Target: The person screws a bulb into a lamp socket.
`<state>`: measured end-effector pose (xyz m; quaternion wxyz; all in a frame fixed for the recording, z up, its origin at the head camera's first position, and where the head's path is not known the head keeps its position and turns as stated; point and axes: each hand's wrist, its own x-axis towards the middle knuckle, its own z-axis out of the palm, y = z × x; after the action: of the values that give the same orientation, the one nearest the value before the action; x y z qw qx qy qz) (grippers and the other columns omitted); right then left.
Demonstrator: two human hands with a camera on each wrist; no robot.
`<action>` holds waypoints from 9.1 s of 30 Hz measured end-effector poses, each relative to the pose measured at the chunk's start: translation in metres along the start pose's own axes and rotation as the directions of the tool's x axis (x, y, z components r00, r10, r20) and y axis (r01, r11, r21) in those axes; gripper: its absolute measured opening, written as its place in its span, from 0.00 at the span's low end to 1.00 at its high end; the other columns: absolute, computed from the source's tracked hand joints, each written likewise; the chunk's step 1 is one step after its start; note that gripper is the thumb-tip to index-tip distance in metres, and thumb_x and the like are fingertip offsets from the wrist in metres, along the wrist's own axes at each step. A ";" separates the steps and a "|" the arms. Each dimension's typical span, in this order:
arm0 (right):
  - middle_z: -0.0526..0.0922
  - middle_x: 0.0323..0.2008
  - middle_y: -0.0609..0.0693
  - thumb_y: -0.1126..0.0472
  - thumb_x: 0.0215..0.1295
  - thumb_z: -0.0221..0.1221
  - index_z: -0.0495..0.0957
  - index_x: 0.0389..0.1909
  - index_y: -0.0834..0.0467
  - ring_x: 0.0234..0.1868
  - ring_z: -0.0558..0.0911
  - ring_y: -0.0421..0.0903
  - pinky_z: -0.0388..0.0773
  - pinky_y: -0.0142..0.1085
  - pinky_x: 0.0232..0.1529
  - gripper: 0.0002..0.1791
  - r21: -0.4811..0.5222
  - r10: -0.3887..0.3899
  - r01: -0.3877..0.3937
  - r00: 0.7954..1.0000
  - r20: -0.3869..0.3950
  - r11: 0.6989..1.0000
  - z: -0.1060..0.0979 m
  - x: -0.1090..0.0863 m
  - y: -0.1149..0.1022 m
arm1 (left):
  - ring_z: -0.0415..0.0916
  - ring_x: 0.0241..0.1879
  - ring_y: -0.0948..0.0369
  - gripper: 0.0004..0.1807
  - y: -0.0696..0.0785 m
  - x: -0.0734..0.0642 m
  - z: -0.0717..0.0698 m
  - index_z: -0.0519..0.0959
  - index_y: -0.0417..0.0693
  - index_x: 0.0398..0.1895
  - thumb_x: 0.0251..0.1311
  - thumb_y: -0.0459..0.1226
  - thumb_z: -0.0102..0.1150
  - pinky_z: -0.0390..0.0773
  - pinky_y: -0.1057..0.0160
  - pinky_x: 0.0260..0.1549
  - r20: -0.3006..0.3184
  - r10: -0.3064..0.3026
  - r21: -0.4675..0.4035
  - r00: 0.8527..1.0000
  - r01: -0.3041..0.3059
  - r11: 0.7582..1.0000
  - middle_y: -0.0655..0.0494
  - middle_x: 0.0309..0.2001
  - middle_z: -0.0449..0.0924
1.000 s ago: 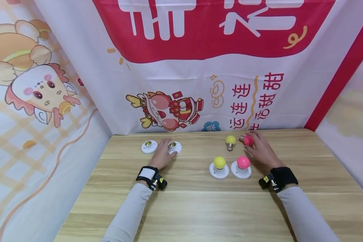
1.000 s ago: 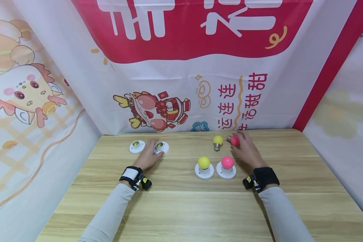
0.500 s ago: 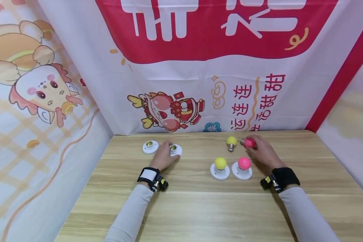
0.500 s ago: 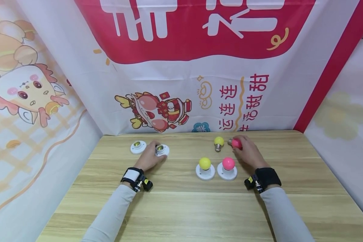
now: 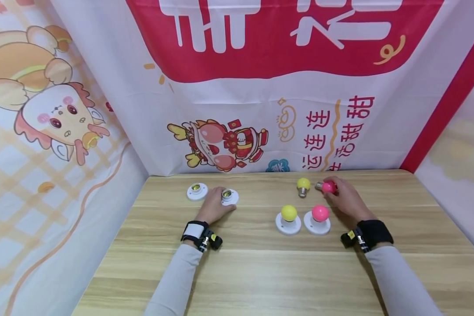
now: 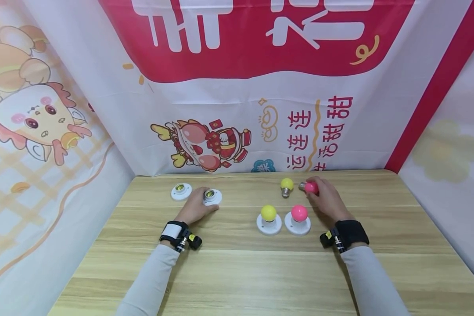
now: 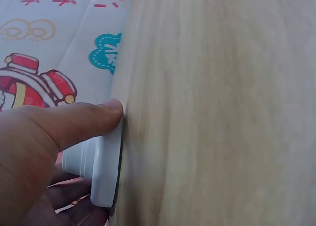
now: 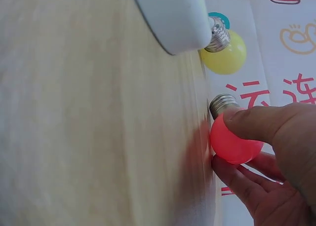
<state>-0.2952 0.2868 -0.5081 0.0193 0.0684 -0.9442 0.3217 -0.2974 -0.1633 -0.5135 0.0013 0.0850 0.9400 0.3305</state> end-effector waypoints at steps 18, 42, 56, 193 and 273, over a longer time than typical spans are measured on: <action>0.75 0.66 0.71 0.66 0.75 0.62 0.68 0.73 0.65 0.64 0.78 0.69 0.79 0.63 0.66 0.29 0.056 -0.011 0.013 0.999 -0.033 0.998 0.002 -0.005 0.004 | 0.70 0.70 0.43 0.42 -0.007 -0.004 0.004 0.68 0.34 0.74 0.61 0.39 0.77 0.72 0.45 0.75 0.012 -0.032 -0.097 0.999 0.033 0.995 0.36 0.71 0.73; 0.75 0.70 0.64 0.59 0.79 0.61 0.69 0.76 0.57 0.61 0.80 0.63 0.83 0.61 0.60 0.28 0.073 -0.056 0.063 0.995 -0.086 0.995 -0.016 -0.016 -0.021 | 0.73 0.67 0.45 0.41 0.005 -0.010 0.004 0.70 0.39 0.73 0.59 0.40 0.78 0.73 0.44 0.74 -0.042 -0.020 -0.176 0.999 0.013 0.984 0.41 0.69 0.72; 0.79 0.62 0.61 0.63 0.74 0.65 0.74 0.72 0.58 0.52 0.82 0.55 0.88 0.54 0.47 0.28 -0.043 -0.273 0.270 0.940 -0.204 0.962 -0.028 -0.027 -0.057 | 0.73 0.67 0.46 0.40 0.033 -0.016 -0.001 0.73 0.40 0.71 0.56 0.39 0.80 0.73 0.44 0.74 -0.100 0.094 -0.205 0.991 -0.113 0.972 0.43 0.67 0.76; 0.79 0.67 0.55 0.58 0.61 0.76 0.76 0.71 0.56 0.63 0.82 0.53 0.87 0.54 0.60 0.37 -0.150 -0.675 0.659 0.729 -0.117 0.737 -0.014 -0.088 -0.181 | 0.72 0.71 0.55 0.42 0.128 -0.076 0.015 0.70 0.48 0.76 0.60 0.41 0.79 0.80 0.56 0.69 -0.001 0.558 -0.182 0.830 -0.549 0.816 0.51 0.72 0.75; 0.84 0.56 0.50 0.57 0.60 0.76 0.83 0.60 0.54 0.55 0.84 0.47 0.88 0.46 0.53 0.26 -0.203 -0.698 0.669 0.700 -0.154 0.715 -0.013 -0.086 -0.181 | 0.73 0.71 0.56 0.42 0.127 -0.076 0.017 0.70 0.47 0.77 0.60 0.42 0.79 0.80 0.57 0.69 -0.004 0.582 -0.168 0.813 -0.574 0.802 0.51 0.72 0.76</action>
<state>-0.1843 0.1632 -0.3951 0.2458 0.3770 -0.8618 0.2341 -0.2012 -0.0671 -0.4521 -0.0703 0.3745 0.8393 0.3878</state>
